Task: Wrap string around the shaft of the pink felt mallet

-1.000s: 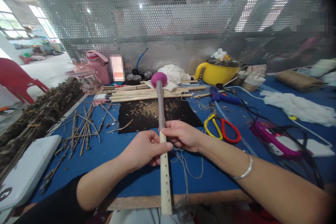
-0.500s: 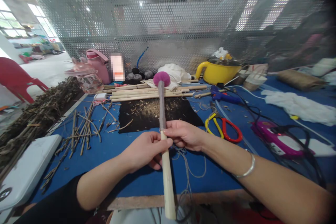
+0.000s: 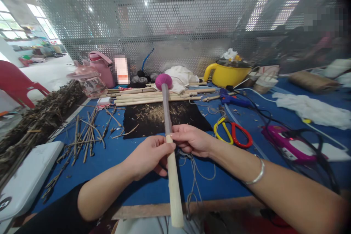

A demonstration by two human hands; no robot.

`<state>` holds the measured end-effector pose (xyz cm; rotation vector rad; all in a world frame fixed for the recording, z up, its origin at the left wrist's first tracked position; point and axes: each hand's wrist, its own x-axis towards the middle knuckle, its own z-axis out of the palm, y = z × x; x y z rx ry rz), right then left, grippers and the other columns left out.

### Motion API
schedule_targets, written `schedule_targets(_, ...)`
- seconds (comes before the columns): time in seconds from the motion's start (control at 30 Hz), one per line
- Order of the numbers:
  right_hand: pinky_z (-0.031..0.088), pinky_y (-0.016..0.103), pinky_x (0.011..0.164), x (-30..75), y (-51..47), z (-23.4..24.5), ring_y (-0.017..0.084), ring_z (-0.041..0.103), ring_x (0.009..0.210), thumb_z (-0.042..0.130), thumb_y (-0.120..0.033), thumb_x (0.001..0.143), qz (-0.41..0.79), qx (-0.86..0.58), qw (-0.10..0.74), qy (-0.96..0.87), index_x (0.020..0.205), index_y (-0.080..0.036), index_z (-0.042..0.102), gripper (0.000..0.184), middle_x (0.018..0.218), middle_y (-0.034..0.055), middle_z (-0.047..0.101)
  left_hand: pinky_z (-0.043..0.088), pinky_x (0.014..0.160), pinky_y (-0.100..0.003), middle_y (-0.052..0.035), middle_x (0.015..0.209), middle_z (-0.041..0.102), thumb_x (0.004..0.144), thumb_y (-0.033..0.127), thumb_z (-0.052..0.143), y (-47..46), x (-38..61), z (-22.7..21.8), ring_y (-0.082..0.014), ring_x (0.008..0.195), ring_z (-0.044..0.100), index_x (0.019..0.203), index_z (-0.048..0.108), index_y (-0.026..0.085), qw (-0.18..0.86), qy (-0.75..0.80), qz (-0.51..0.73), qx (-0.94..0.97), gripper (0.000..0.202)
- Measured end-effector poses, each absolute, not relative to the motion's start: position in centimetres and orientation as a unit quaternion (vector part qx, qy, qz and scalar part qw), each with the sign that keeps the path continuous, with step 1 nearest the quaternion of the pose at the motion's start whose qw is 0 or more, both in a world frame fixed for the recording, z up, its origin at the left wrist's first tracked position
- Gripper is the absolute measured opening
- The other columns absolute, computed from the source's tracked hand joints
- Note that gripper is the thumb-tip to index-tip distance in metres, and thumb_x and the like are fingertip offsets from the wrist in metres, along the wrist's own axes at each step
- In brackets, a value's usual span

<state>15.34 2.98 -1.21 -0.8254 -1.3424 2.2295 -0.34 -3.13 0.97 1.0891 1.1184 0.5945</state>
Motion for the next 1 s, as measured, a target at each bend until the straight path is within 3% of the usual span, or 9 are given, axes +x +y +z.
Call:
schedule_targets(0.1,0.008,0.015,0.031,15.1,2.7,-1.3,0.001,0.014,0.036,0.065,-0.031,0.071,0.783,-0.313,0.214,-0.492,0.081,-0.013,0.051,0.025,0.046,-0.0101,0.031,0.041,0.037,-0.016,0.0038,0.051,0.052,0.068,0.043,0.063,-3.1,-0.5,0.4,-0.0069,0.040,0.048,0.072,0.046,0.015,0.611,0.535,0.276,0.515,0.033)
schedule_targets(0.2,0.008,0.015,0.032,15.2,2.7,-1.2,0.001,0.013,0.036,0.065,-0.032,0.072,0.782,-0.316,0.221,-0.490,0.081,-0.014,0.049,0.026,0.046,-0.0108,0.029,0.041,0.039,-0.015,0.0027,0.050,0.053,0.067,0.040,0.065,-3.1,-0.6,0.2,-0.0055,0.040,0.048,0.070,0.048,0.014,0.623,0.511,0.288,0.517,0.031)
schedule_targets(0.33,0.006,0.014,0.033,15.7,2.9,-1.1,0.001,0.011,0.038,0.065,-0.032,0.072,0.819,-0.287,0.183,-0.461,0.081,-0.015,0.047,0.026,0.048,-0.0108,0.029,0.046,0.051,-0.017,-0.0016,0.066,0.061,0.072,0.037,0.061,-3.1,-0.7,0.9,-0.0079,0.055,0.059,0.078,0.055,0.013,0.700,0.456,0.256,0.485,0.026)
schedule_targets(0.5,0.006,0.014,0.032,15.8,3.0,-1.2,0.000,0.014,0.037,0.065,-0.032,0.072,0.812,-0.297,0.172,-0.473,0.076,-0.015,0.046,0.026,0.053,-0.0068,0.042,0.047,0.054,-0.019,-0.0056,0.083,0.065,0.073,0.037,0.060,-3.1,-0.8,1.4,-0.0127,0.068,0.064,0.087,0.055,0.015,0.755,0.442,0.216,0.433,0.027)
schedule_targets(0.63,0.006,0.014,0.032,15.4,2.8,-1.4,0.001,0.011,0.038,0.065,-0.034,0.072,0.800,-0.307,0.192,-0.478,0.079,-0.015,0.047,0.027,0.048,-0.0102,0.031,0.046,0.047,-0.021,0.0015,0.065,0.057,0.070,0.044,0.061,-3.1,-0.7,0.9,-0.0097,0.054,0.057,0.083,0.051,0.015,0.681,0.500,0.228,0.485,0.033)
schedule_targets(0.77,0.007,0.014,0.032,15.3,2.7,-1.4,0.002,0.011,0.039,0.065,-0.035,0.072,0.792,-0.311,0.208,-0.483,0.080,-0.016,0.045,0.029,0.049,-0.0106,0.027,0.042,0.045,-0.019,0.0072,0.053,0.047,0.062,0.039,0.070,-3.1,-0.6,0.4,-0.0061,0.045,0.048,0.073,0.046,0.015,0.609,0.512,0.273,0.541,0.035)
schedule_targets(0.9,0.007,0.013,0.033,15.6,2.9,-1.3,0.002,0.011,0.040,0.065,-0.033,0.072,0.802,-0.305,0.197,-0.474,0.081,-0.017,0.044,0.028,0.050,-0.0108,0.025,0.042,0.048,-0.018,0.0056,0.053,0.050,0.066,0.034,0.067,-3.1,-0.7,0.7,-0.0052,0.046,0.049,0.073,0.047,0.014,0.654,0.480,0.268,0.519,0.029)
schedule_targets(1.0,0.007,0.013,0.034,15.9,3.1,-1.2,0.002,0.011,0.040,0.065,-0.029,0.072,0.819,-0.289,0.165,-0.468,0.082,-0.016,0.045,0.026,0.050,-0.0108,0.025,0.044,0.052,-0.019,-0.0003,0.066,0.061,0.070,0.035,0.063,-3.1,-1.1,1.3,-0.0074,0.054,0.056,0.079,0.051,0.013,0.692,0.454,0.228,0.514,0.026)
